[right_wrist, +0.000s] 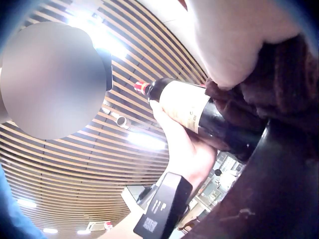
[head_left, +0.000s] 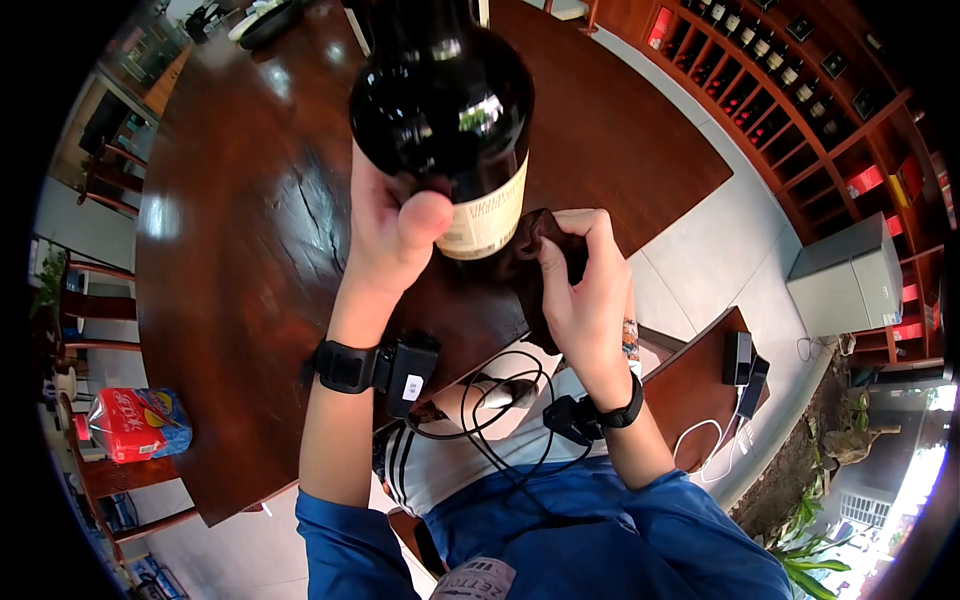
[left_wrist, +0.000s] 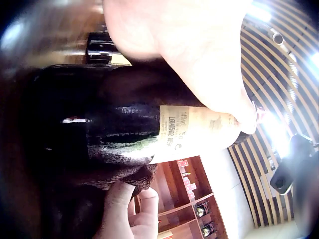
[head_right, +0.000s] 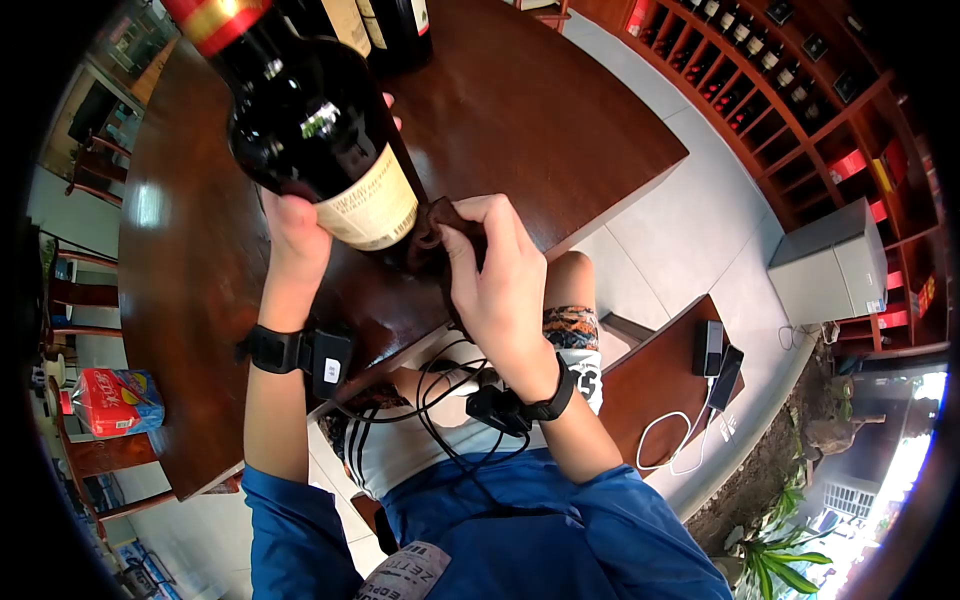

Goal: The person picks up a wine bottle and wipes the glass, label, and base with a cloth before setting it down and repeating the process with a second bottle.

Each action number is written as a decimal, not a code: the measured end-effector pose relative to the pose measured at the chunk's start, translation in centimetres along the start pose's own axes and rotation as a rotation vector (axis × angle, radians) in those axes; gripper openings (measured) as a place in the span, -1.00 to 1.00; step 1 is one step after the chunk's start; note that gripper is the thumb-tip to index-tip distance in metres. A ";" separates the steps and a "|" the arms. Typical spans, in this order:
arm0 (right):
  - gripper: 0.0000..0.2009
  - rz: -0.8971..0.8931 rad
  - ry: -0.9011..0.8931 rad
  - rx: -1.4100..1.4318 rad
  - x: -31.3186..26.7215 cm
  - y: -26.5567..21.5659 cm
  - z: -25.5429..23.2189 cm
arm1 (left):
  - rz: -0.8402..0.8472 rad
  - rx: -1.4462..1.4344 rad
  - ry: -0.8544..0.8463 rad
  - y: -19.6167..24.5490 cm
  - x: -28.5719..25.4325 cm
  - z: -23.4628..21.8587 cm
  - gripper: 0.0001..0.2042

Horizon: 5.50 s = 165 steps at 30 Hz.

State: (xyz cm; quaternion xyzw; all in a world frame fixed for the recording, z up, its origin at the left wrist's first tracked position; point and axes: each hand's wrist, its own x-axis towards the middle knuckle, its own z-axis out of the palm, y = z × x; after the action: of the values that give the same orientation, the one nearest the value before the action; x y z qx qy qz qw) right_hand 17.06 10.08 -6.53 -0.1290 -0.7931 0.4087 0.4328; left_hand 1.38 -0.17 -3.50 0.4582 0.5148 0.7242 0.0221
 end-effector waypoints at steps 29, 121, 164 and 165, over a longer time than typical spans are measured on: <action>-0.67 -1.088 -0.234 0.210 14.9 -11.4 -4.5 | -0.041 -0.383 -0.138 0.0 0.4 0.8 0.04; -0.43 -0.143 -0.088 0.301 10.8 -11.0 -0.3 | -0.289 -0.095 -0.180 6.1 0.3 -1.4 -0.01; -0.48 -0.123 -0.751 0.630 15.5 -9.1 -1.9 | -0.200 0.296 -0.058 7.5 0.1 0.1 0.00; -0.41 -0.171 -0.819 0.664 16.3 -8.2 -1.5 | -0.199 0.297 -0.053 7.0 0.0 -0.3 0.00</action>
State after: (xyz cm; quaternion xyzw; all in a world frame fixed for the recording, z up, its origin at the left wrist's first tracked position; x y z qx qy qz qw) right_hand 9.83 14.83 9.60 0.2502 -0.7328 0.6177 0.1373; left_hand 4.22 -3.64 1.83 0.4224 0.6582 0.6220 0.0394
